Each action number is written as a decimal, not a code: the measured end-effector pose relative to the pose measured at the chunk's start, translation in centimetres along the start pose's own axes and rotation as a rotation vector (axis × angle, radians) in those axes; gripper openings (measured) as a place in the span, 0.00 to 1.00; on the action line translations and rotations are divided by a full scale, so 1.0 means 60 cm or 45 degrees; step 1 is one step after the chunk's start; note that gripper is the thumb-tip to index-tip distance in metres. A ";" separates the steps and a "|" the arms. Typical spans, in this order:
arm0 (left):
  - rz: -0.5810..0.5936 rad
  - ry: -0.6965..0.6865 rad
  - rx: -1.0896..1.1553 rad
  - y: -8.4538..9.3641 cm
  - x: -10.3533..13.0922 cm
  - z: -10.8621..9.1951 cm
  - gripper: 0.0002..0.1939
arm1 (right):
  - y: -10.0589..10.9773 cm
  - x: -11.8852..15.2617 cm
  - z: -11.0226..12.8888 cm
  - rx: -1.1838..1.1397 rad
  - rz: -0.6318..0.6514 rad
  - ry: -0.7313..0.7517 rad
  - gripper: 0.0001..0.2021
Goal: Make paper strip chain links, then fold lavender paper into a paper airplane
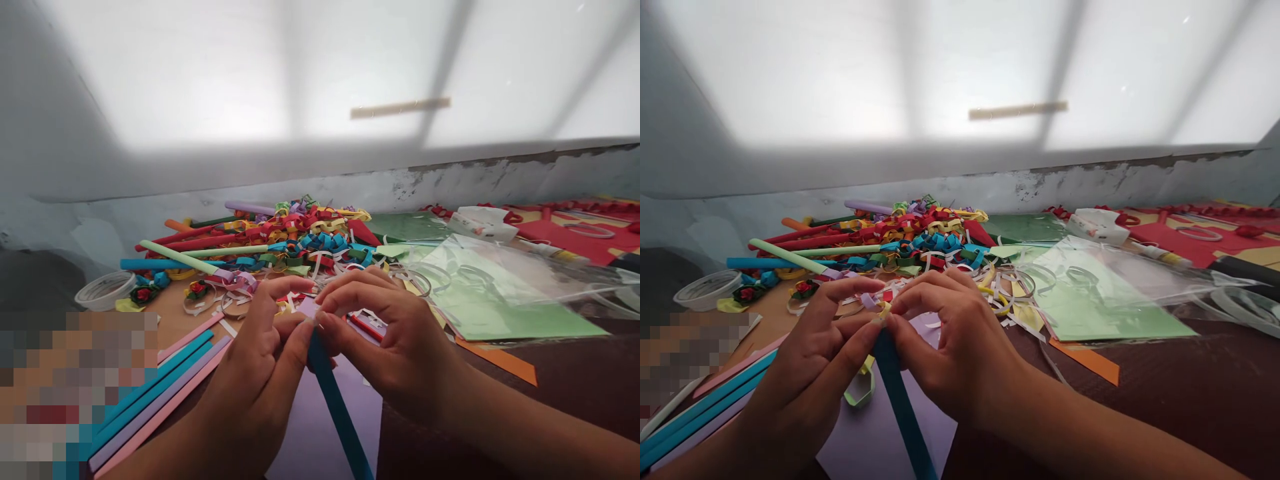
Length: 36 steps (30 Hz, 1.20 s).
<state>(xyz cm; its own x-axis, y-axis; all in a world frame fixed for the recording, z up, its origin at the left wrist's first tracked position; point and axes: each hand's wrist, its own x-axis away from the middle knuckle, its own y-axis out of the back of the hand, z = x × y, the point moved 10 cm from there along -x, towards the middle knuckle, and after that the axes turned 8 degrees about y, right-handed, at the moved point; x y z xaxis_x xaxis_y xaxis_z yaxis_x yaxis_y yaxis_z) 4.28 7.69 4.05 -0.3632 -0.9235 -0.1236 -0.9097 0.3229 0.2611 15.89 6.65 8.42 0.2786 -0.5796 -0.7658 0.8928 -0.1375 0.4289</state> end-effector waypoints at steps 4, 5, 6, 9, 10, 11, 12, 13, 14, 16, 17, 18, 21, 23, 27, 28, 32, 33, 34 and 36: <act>0.036 0.006 0.069 -0.006 0.004 -0.001 0.13 | 0.004 -0.002 0.008 0.043 0.011 0.030 0.04; 0.034 0.022 0.085 -0.007 0.006 0.000 0.13 | 0.005 -0.003 0.010 0.059 0.011 0.038 0.04; 0.019 0.039 0.096 -0.006 0.008 0.001 0.13 | 0.007 -0.003 0.013 0.077 0.008 0.049 0.04; -0.055 0.072 0.092 0.000 0.012 0.002 0.13 | 0.011 -0.003 0.018 0.123 -0.003 0.076 0.04; -0.070 0.075 0.079 0.002 0.012 0.002 0.13 | 0.012 -0.003 0.019 0.130 -0.004 0.083 0.04; -0.070 0.067 0.064 0.002 0.011 0.001 0.13 | 0.013 -0.003 0.020 0.133 -0.004 0.090 0.04; -0.059 0.056 0.050 0.002 0.010 0.000 0.13 | 0.014 -0.004 0.021 0.133 -0.004 0.100 0.04; -0.045 0.044 0.040 0.002 0.008 -0.001 0.13 | 0.015 -0.004 0.022 0.137 -0.008 0.117 0.04; -0.040 0.029 0.029 0.003 0.006 -0.002 0.12 | 0.018 -0.005 0.024 0.143 -0.018 0.139 0.04; -0.049 -0.015 -0.020 0.009 0.003 -0.007 0.09 | 0.022 -0.006 0.029 0.155 -0.039 0.193 0.04; -0.063 -0.037 -0.064 0.013 0.002 -0.010 0.09 | 0.024 -0.007 0.032 0.161 -0.048 0.215 0.04; -0.077 -0.062 -0.116 0.016 0.002 -0.013 0.11 | 0.025 -0.007 0.033 0.166 -0.052 0.230 0.04; -0.047 -0.107 -0.275 0.015 0.001 -0.023 0.16 | 0.025 -0.007 0.036 0.180 -0.041 0.247 0.04; -0.030 -0.136 -0.331 0.012 0.002 -0.029 0.16 | 0.024 -0.006 0.039 0.197 -0.033 0.264 0.04; -0.064 -0.193 -0.364 0.013 0.008 -0.041 0.14 | 0.023 -0.003 0.048 0.234 -0.037 0.303 0.04; -0.076 -0.201 -0.371 0.014 0.010 -0.042 0.14 | 0.023 -0.003 0.049 0.233 -0.037 0.302 0.04; -0.084 -0.202 -0.406 0.015 0.014 -0.041 0.15 | 0.022 -0.003 0.052 0.193 -0.027 0.273 0.04; -0.085 -0.200 -0.408 0.015 0.014 -0.041 0.15 | 0.022 -0.003 0.053 0.173 -0.024 0.264 0.05; -0.090 -0.203 -0.401 0.016 0.015 -0.041 0.16 | 0.021 -0.003 0.054 0.152 -0.021 0.259 0.06; -0.106 -0.201 -0.337 0.018 0.014 -0.041 0.16 | 0.020 -0.004 0.059 0.122 -0.026 0.274 0.07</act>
<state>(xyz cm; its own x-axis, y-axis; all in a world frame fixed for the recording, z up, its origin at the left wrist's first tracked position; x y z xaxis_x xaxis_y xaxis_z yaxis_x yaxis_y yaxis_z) 3.46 6.74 6.62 -0.3355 -0.8942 -0.2964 -0.8610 0.1634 0.4816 15.67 3.79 10.81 0.3388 -0.3928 -0.8550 0.8642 -0.2294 0.4478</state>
